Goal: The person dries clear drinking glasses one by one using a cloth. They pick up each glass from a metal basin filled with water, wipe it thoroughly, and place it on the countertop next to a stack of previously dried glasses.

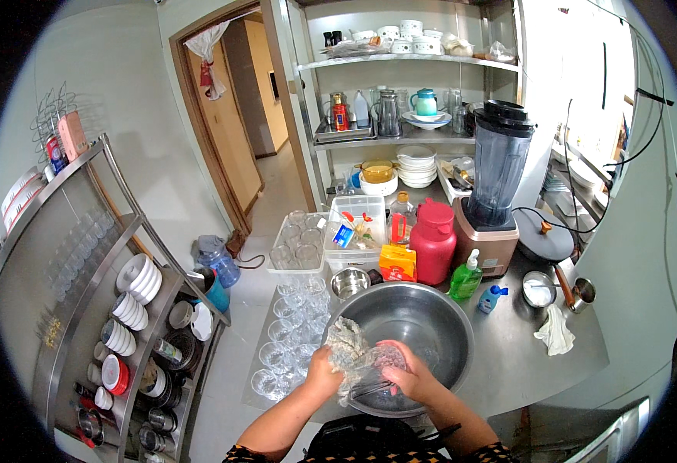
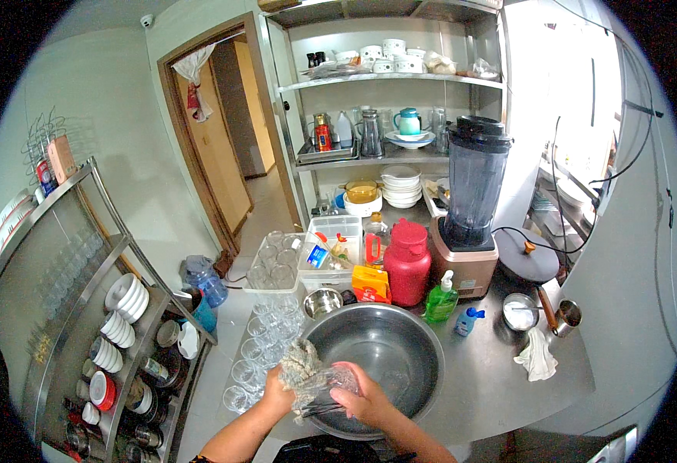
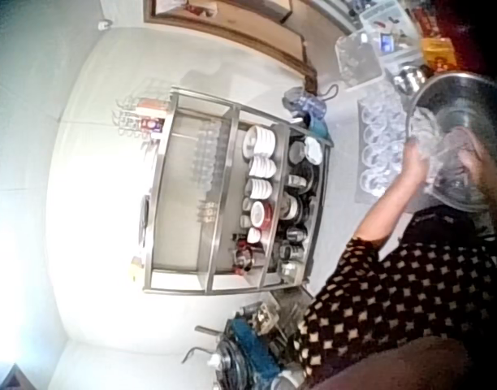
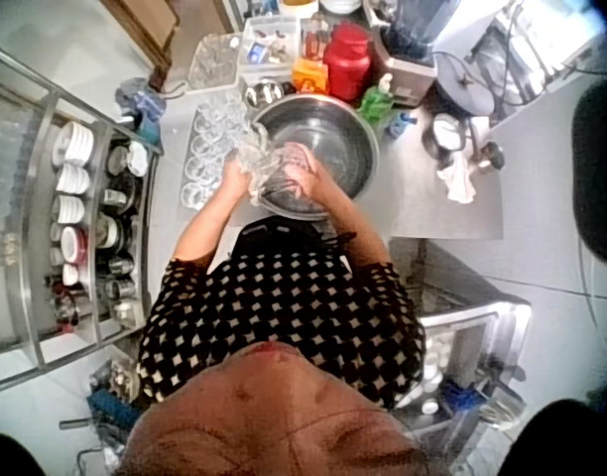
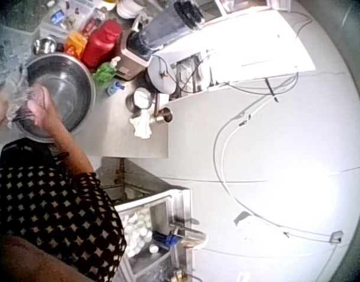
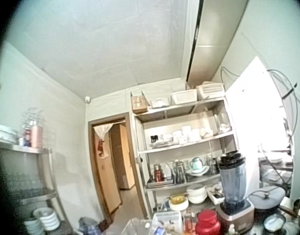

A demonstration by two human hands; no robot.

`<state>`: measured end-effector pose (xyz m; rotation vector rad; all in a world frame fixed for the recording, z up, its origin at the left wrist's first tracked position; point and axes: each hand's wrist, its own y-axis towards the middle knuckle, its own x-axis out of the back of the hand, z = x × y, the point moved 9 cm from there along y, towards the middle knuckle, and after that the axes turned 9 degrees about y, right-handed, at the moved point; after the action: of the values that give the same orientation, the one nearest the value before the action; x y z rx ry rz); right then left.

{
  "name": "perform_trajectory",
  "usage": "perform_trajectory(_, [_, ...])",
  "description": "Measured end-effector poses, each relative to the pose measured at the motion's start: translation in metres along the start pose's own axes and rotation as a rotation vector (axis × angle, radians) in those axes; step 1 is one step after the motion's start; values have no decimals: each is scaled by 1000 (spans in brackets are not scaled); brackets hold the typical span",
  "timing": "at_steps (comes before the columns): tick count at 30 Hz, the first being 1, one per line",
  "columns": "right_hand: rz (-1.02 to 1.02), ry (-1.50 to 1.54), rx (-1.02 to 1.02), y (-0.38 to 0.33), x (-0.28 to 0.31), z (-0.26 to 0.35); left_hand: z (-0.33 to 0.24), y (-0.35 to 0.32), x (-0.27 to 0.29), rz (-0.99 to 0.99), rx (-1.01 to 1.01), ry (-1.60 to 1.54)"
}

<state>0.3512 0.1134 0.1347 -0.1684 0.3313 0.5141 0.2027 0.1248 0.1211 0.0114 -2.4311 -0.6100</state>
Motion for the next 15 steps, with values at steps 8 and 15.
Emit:
perform_trajectory(8, [11,235,-156,3,6,-23,14,-3,1,-68,171,-496])
perform_trajectory(15, [-45,514,32,8,14,-17,-24,-1,-13,-150,544,-1187])
